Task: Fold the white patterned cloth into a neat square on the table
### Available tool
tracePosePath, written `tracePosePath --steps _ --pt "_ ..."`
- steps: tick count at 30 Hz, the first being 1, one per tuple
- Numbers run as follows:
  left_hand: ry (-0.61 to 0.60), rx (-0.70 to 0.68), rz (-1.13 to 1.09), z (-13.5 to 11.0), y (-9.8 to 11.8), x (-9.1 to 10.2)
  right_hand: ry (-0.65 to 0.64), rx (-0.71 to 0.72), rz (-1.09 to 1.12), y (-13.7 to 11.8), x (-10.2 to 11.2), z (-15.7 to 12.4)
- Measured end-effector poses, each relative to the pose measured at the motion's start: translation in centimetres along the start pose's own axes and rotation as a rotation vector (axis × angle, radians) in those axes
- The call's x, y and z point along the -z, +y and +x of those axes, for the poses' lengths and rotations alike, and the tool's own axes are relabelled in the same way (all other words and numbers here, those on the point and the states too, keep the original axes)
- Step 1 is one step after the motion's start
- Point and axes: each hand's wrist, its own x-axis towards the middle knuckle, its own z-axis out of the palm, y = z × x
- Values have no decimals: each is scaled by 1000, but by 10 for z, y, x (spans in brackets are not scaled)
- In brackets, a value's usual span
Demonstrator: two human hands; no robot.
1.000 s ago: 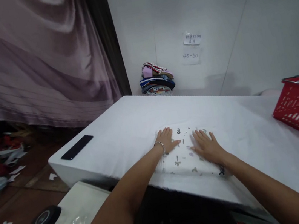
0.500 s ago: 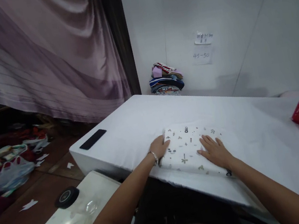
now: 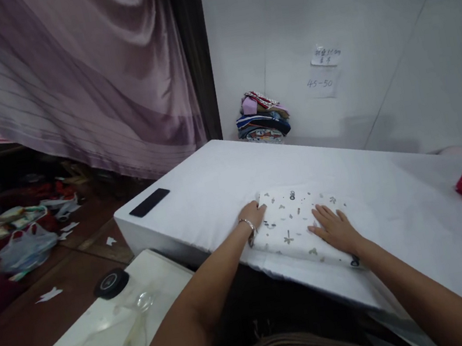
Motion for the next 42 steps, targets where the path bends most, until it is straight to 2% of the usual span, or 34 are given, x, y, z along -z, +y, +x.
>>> tracePosePath --steps 3,5,8,10,13,18,24,27,29,33,38,42 --pt "5 15 -38 -11 -1 10 11 0 62 -7 9 -6" --pt "72 -34 -47 -28 2 14 61 35 100 -17 13 -13" --pt "184 -301 34 -59 9 7 72 133 128 -35 10 -24" --pt "156 -436 149 -75 12 -4 36 172 124 -45 6 -28" --pt "63 -428 268 -83 7 -19 6 178 108 -51 1 -29" --pt "86 -426 260 -78 -4 -26 -10 147 88 -33 7 -38" --pt "182 -468 94 -76 -12 -28 101 -65 159 15 3 -65" --pt "287 -421 -14 -80 -17 -28 218 -192 368 30 -5 -77" --pt "341 -327 -78 -85 -19 -26 282 -306 531 32 -9 -84" --pt "334 -118 -128 -96 -19 -21 315 -486 737 28 -13 -91" --pt "326 -56 -87 -96 -15 -22 349 -449 648 25 -16 -90" --pt "272 -31 -20 -92 -12 -23 337 -407 563 23 -17 -91"
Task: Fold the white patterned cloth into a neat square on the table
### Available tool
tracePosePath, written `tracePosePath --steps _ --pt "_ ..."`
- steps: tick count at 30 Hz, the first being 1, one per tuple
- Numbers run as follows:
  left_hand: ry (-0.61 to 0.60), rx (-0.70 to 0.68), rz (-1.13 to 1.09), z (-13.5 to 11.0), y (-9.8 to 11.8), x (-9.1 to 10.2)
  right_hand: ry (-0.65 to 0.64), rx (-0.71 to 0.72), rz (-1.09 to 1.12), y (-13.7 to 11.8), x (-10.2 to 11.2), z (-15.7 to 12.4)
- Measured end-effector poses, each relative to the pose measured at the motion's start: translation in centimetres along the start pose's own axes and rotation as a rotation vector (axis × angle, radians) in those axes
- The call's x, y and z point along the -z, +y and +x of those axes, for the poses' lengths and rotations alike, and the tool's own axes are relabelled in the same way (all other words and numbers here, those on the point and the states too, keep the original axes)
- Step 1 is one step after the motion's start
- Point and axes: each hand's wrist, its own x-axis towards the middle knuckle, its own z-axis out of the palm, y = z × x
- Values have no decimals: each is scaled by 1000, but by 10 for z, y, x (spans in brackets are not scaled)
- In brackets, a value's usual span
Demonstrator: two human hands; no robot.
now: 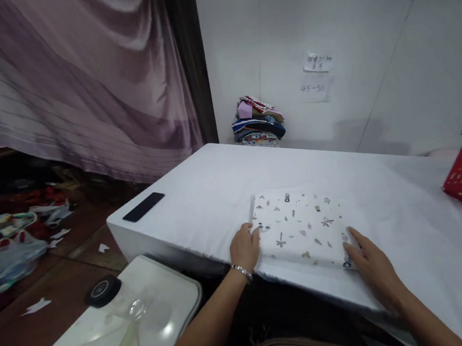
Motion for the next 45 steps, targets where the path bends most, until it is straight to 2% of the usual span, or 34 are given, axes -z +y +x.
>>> tracePosePath --steps 11,15,18,21,24,27,30,34,39,45 --pt "-25 -29 81 0 3 4 -14 67 -107 1 0 -1" --pt "-46 -6 58 5 1 8 -46 8 -82 2 5 4" --pt "-55 43 3 21 3 15 -40 -33 -32 4 10 21" --pt "-87 107 -13 49 10 19 -17 -38 -1 3 11 48" --pt "-150 148 9 79 19 14 -42 -54 -7 -1 5 76" --pt "-219 153 53 98 23 2 -44 -44 -68 -7 -5 93" --pt "-253 117 82 104 20 -9 -12 -20 -161 -9 -15 95" --pt "-237 90 98 103 13 -17 18 8 -210 -7 -20 91" --pt "-247 85 103 106 11 -14 19 -2 -190 -8 -18 89" --pt "-256 149 68 123 17 -10 15 -29 -158 -10 -18 88"
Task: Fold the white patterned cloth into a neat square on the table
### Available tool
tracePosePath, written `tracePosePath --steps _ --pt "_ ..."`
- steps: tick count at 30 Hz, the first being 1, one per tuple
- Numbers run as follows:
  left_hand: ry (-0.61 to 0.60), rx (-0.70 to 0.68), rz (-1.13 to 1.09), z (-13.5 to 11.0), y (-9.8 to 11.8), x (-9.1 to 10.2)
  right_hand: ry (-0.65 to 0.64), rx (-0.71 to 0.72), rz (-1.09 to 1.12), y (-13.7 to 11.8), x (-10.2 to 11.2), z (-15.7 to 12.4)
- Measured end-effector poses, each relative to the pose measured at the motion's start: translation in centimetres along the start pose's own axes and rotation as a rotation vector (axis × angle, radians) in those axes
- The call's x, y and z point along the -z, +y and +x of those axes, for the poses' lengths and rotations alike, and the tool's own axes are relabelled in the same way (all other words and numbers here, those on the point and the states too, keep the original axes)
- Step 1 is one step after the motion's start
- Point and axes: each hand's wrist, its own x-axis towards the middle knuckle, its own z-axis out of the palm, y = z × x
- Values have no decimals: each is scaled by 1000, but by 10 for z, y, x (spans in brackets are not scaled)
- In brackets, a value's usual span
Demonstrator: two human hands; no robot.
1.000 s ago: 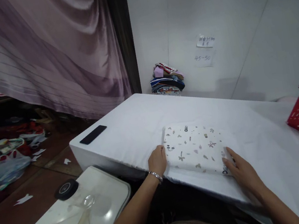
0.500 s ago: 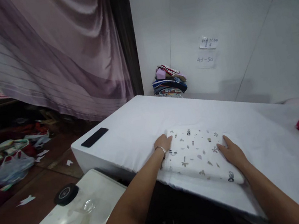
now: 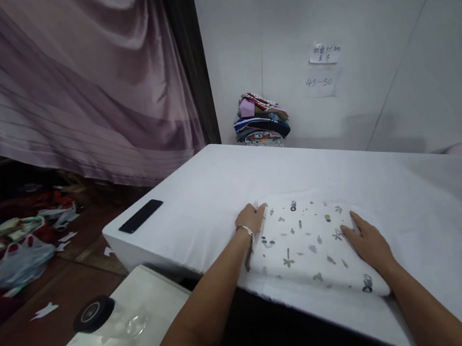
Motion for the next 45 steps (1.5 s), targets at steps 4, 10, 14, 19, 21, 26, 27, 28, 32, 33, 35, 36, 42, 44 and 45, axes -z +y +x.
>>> tracePosePath --steps 4,10,14,19,21,26,27,28,32,33,35,36,42,44,45 --pt "21 -41 61 6 3 -7 -1 2 37 3 -1 1" --pt "55 -52 60 6 -2 -12 -6 -28 93 6 -1 5" --pt "15 -27 43 12 0 -8 -11 -69 141 6 2 7" --pt "9 -36 84 17 4 -8 -5 -107 187 10 4 10" --pt "18 -35 89 16 4 -10 -13 -123 197 12 4 12" --pt "32 -20 71 14 3 -12 -2 -116 232 17 1 16" --pt "34 -15 62 14 3 -12 6 -108 238 18 1 16" --pt "37 -12 51 14 3 -12 12 -103 242 18 1 16" --pt "46 -26 -13 14 0 -10 11 -116 265 21 1 17" --pt "49 -30 -25 13 -2 -8 12 -122 282 21 1 17" --pt "37 -43 -87 6 -9 -4 22 -130 330 23 1 18" --pt "21 -53 -153 0 -13 -2 28 -134 355 24 1 18" --pt "44 -113 -512 -71 -40 -6 53 -172 436 26 3 17" --pt "142 -212 -455 -94 -46 -14 72 -175 444 24 4 15" --pt "193 -281 -406 -103 -48 -19 80 -173 447 23 4 14"
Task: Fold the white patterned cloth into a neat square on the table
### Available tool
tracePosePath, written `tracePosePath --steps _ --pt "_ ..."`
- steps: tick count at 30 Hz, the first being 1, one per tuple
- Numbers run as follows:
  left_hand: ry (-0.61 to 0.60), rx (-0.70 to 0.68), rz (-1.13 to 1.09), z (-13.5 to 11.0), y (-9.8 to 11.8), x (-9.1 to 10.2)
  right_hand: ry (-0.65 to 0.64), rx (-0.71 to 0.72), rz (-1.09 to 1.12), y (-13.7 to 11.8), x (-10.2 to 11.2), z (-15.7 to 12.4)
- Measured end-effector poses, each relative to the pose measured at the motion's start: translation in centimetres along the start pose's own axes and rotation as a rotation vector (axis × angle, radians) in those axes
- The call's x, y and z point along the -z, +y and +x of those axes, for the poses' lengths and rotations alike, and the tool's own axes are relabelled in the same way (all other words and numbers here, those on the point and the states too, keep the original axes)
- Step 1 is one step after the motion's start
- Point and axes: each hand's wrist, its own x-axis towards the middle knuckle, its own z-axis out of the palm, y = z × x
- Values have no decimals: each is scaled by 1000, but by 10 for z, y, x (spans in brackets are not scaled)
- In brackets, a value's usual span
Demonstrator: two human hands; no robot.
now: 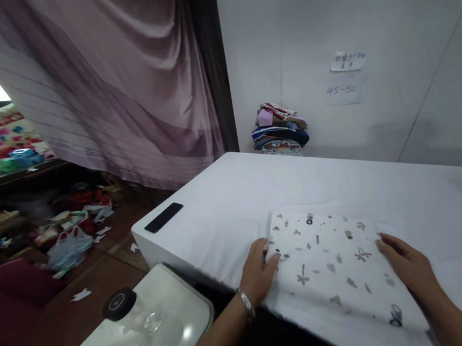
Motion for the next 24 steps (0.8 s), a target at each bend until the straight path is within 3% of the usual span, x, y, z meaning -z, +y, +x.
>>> tracePosePath --steps 4,10,13,18,21,24 --pt "66 -195 187 -19 -5 -12 16 18 8 0 -2 1" --pt "84 -234 267 -17 -7 -14 25 58 -70 -11 11 -8" --pt "79 -235 275 -18 -6 -13 53 215 -209 -35 18 -36" --pt "69 -218 280 -20 -4 -13 -176 692 -423 -56 -1 -93" --pt "66 -209 287 -20 -3 -13 -340 742 -636 -44 -21 -105" --pt "60 -213 293 -19 -3 -13 -391 720 -710 -34 -30 -104"
